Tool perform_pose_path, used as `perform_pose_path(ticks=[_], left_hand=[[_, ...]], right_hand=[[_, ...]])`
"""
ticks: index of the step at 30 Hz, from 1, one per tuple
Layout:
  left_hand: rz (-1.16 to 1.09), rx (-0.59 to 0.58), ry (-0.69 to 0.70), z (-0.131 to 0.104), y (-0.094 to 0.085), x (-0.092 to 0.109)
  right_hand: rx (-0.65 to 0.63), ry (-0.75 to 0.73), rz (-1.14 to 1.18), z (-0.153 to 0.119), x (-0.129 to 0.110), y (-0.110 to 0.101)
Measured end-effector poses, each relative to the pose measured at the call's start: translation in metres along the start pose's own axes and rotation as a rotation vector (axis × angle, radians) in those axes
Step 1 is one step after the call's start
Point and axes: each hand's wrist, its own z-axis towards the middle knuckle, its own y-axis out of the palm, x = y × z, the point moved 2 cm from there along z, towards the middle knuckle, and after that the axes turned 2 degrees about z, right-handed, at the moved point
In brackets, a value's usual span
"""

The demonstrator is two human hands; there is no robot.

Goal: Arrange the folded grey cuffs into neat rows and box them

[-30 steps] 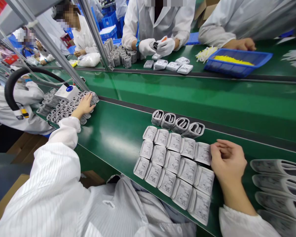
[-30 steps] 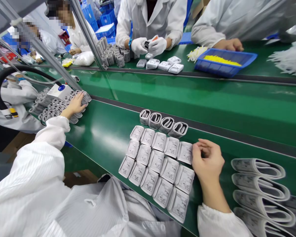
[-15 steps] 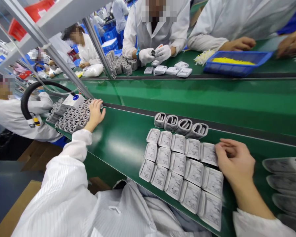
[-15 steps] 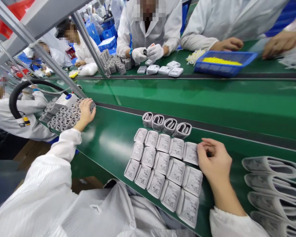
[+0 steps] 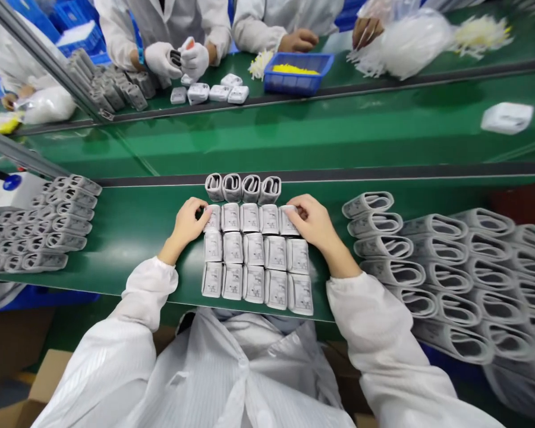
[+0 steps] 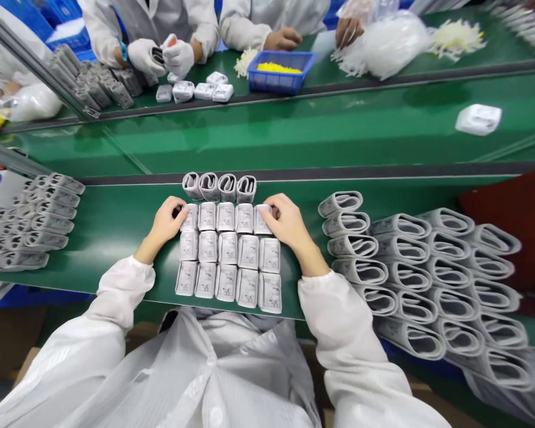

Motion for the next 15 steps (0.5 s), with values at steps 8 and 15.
perform_pose_path(ticks=[8,15], left_hand=[[-0.417,0.153,0.211,0.014,0.018,0.005],[-0.501,0.075,0.319,0.008,0.022,0.0]], right_hand=[[0.244,-0.183,-0.003,-0.006,0.017,-0.002],[0.299,-0.092,0.029,-0.012,0.034,0.003]])
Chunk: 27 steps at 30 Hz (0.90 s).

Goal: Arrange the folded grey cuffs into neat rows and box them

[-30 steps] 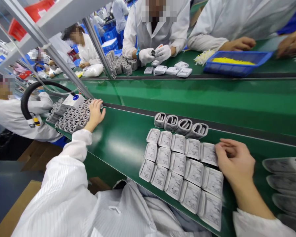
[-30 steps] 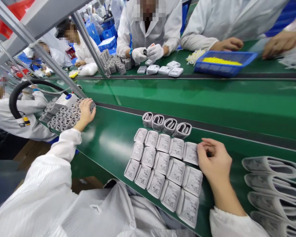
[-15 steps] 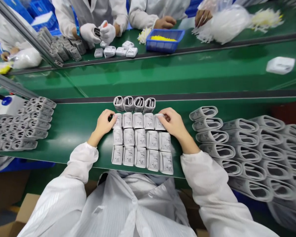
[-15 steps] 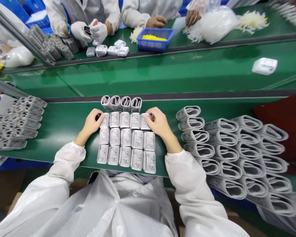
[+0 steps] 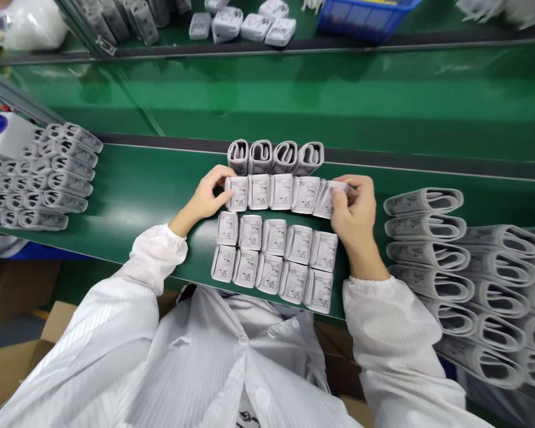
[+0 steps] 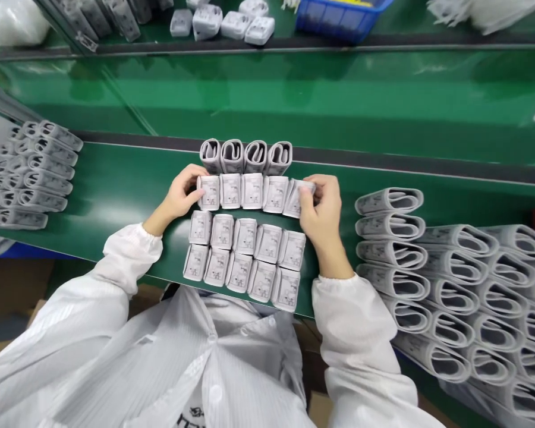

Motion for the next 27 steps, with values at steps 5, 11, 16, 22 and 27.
perform_pose_path(ticks=[5,11,16,22,27], left_hand=[[-0.021,0.022,0.047,-0.001,0.003,-0.004],[0.021,0.083,0.039,0.001,0.003,0.0],[0.046,0.092,-0.007,0.0,0.001,0.002],[0.058,0.081,-0.008,0.001,-0.001,0.0],[0.055,0.088,-0.008,0.0,-0.001,-0.001]], right_hand=[[0.014,0.021,0.06,-0.001,0.001,-0.001],[0.016,-0.022,-0.016,0.0,-0.002,-0.003],[0.003,-0.07,-0.055,0.002,-0.01,-0.005],[-0.024,-0.064,-0.06,0.004,-0.017,-0.006],[-0.043,-0.056,-0.057,0.005,-0.02,-0.007]])
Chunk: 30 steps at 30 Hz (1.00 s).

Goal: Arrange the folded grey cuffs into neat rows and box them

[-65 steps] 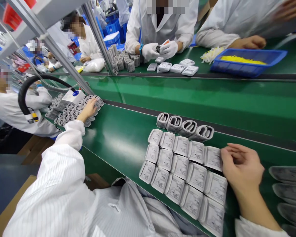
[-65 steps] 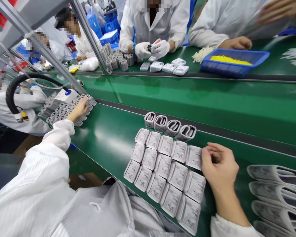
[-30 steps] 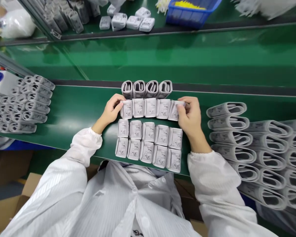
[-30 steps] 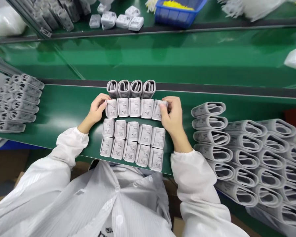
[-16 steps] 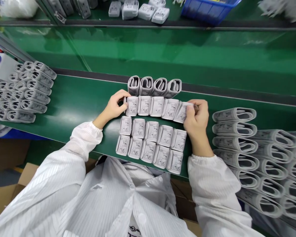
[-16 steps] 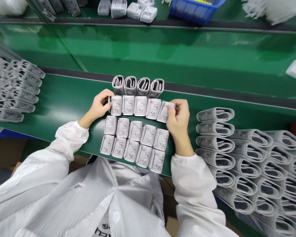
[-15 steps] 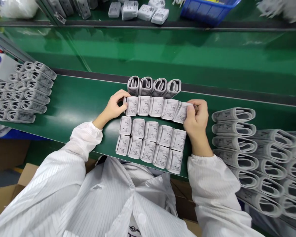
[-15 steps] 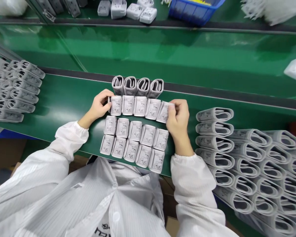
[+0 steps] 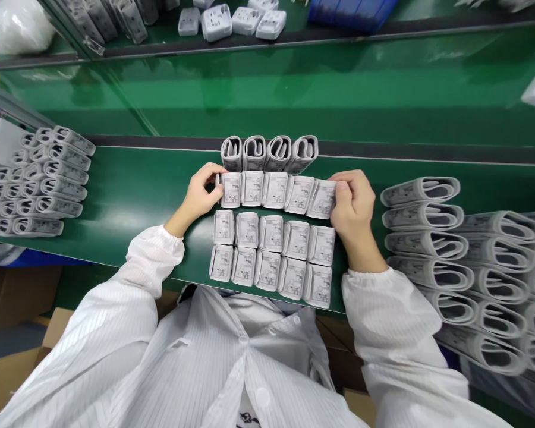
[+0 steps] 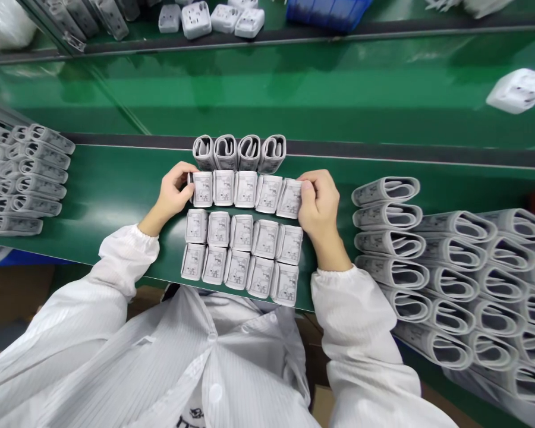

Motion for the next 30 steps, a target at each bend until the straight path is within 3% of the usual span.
perform_pose_path(ticks=[18,30], left_hand=[[0.031,0.013,-0.051,0.0011,0.0006,0.0002],[0.011,0.013,-0.014,0.0015,-0.0004,-0.0031]], right_hand=[[0.016,0.099,0.008,0.0031,-0.0051,0.0023],[-0.03,0.124,0.017,0.0013,-0.0021,-0.0009]])
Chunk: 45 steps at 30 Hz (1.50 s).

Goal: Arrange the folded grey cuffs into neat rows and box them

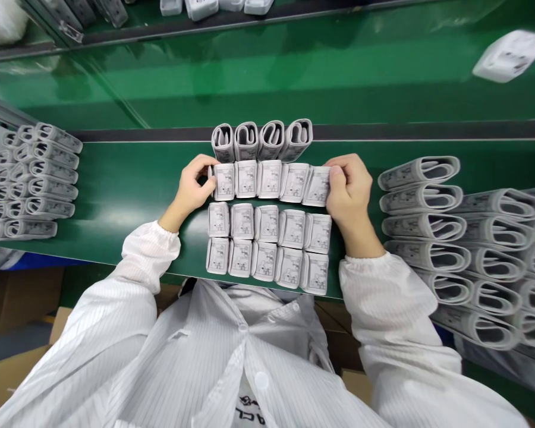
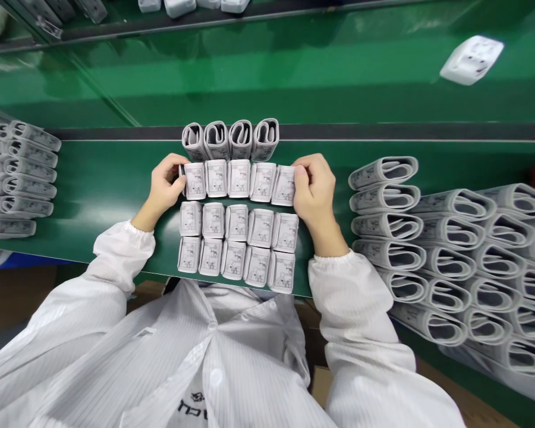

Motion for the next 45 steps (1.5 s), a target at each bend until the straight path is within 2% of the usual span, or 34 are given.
perform_pose_path(ticks=[6,20,31,45], left_hand=[[0.001,0.006,-0.018,0.0001,-0.0001,-0.001],[-0.043,0.024,-0.025,0.0022,-0.0021,0.0009],[-0.02,0.037,-0.063,0.002,-0.0021,0.0022],[0.004,0.068,-0.051,0.0026,-0.0049,0.0017]], right_hand=[[-0.022,-0.021,0.003,0.001,-0.0017,-0.0001],[0.029,-0.025,0.004,-0.0012,0.0054,0.006],[0.019,-0.04,-0.001,0.0022,-0.0027,0.0047],[0.011,-0.075,0.016,0.0007,-0.001,0.0048]])
